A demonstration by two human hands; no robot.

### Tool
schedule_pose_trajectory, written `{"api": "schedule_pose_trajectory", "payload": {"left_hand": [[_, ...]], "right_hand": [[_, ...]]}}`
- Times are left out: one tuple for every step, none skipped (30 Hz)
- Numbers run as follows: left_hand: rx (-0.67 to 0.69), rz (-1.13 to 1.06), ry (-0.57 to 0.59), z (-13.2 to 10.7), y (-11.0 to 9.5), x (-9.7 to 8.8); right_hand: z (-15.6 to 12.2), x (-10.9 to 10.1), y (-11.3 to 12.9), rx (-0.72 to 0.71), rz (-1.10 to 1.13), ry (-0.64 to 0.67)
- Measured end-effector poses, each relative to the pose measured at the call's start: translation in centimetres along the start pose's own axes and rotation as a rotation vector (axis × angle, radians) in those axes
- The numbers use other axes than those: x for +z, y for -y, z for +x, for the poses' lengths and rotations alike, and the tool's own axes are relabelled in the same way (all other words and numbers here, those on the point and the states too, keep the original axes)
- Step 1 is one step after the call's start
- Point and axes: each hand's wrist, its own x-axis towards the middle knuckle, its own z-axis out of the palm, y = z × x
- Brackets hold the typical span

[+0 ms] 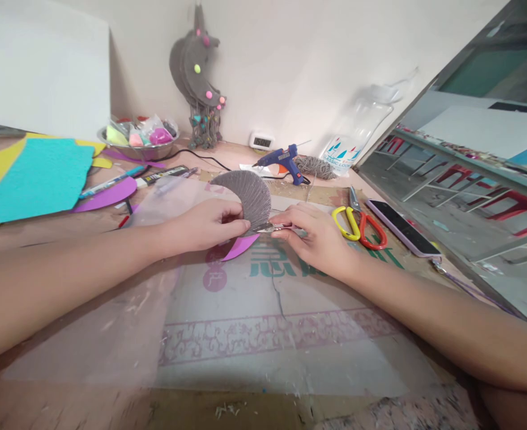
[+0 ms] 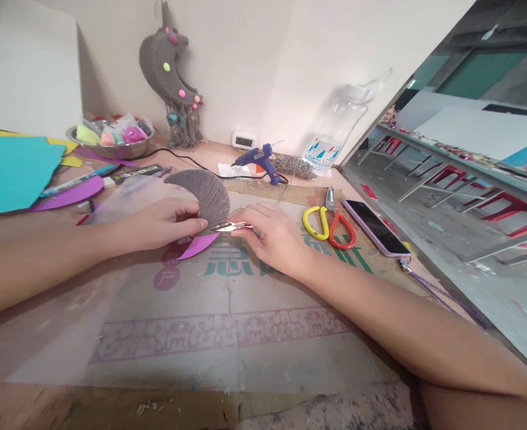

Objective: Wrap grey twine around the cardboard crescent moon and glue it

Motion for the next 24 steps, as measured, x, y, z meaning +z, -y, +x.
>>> {"api": "schedule_pose_trajectory", "payload": {"left_hand": [[0.003, 0.003, -0.001, 0.0, 0.0, 0.0], [0.005, 0.010, -0.002, 0.0, 0.0, 0.0], [0.007, 0.022, -0.007, 0.0, -0.1, 0.0], [0.007, 0.036, -0.012, 0.0, -0.1, 0.0], [0.005, 0.049, -0.019, 0.0, -0.2, 0.0], [0.002, 0.056, -0.022, 0.0, -0.2, -0.1], [-0.006, 0.053, -0.023, 0.0, -0.3, -0.1], [-0.017, 0.040, -0.017, 0.0, -0.4, -0.1], [-0.029, 0.024, -0.010, -0.1, -0.5, -0.2], [-0.041, 0.008, -0.004, -0.1, -0.6, -0.2], [-0.053, -0.005, -0.003, -0.1, -0.7, -0.3], [-0.065, -0.020, -0.001, -0.1, -0.7, -0.3], [-0.075, -0.036, -0.001, -0.1, -0.8, -0.4], [-0.085, -0.051, -0.003, -0.2, -0.8, -0.4], [-0.094, -0.067, -0.006, -0.2, -0.8, -0.5], [-0.101, -0.083, -0.009, -0.1, -0.9, -0.5], [-0.105, -0.095, -0.013, -0.1, -0.9, -0.5], [-0.107, -0.101, -0.019, -0.1, -0.9, -0.5], [-0.109, -0.103, -0.025, -0.1, -1.0, -0.5], [-0.111, -0.106, -0.029, -0.1, -1.0, -0.5], [-0.111, -0.109, -0.032, -0.1, -1.0, -0.5], [-0.111, -0.108, -0.034, -0.1, -1.0, -0.5], [-0.109, -0.106, -0.035, -0.1, -1.0, -0.5], [-0.108, -0.107, -0.032, 0.0, -1.0, -0.5]], "right_hand": [[0.0, 0.0, 0.0, -0.002, 0.001, 0.000], [0.0, -0.1, 0.1, -0.004, 0.003, -0.001], [0.0, -0.1, 0.1, -0.003, 0.006, -0.002], [0.0, -0.1, 0.1, -0.003, 0.011, -0.001], [0.0, -0.1, 0.1, -0.001, 0.018, -0.003], [0.0, -0.1, 0.1, 0.004, 0.029, -0.007], [-0.1, -0.1, 0.0, 0.012, 0.041, -0.018], [-0.1, -0.1, 0.0, 0.022, 0.053, -0.038], [-0.2, -0.1, -0.1, 0.033, 0.062, -0.066], [-0.3, -0.1, -0.2, 0.043, 0.066, -0.095], [-0.4, -0.1, -0.3, 0.048, 0.065, -0.118], [-0.4, -0.1, -0.3, 0.048, 0.059, -0.133], [-0.5, -0.1, -0.4, 0.043, 0.052, -0.137], [-0.5, -0.1, -0.4, 0.036, 0.046, -0.129], [-0.5, -0.1, -0.5, 0.027, 0.041, -0.117], [-0.5, -0.1, -0.5, 0.018, 0.037, -0.105], [-0.4, -0.2, -0.6, 0.010, 0.032, -0.096], [-0.4, -0.2, -0.6, 0.003, 0.029, -0.091], [-0.4, -0.2, -0.6, -0.001, 0.026, -0.089], [-0.4, -0.3, -0.6, -0.002, 0.023, -0.092], [-0.4, -0.3, -0.6, 0.001, 0.020, -0.093], [-0.4, -0.3, -0.6, 0.005, 0.017, -0.094], [-0.4, -0.4, -0.6, 0.008, 0.012, -0.093], [-0.4, -0.4, -0.6, 0.010, 0.006, -0.088]]}}
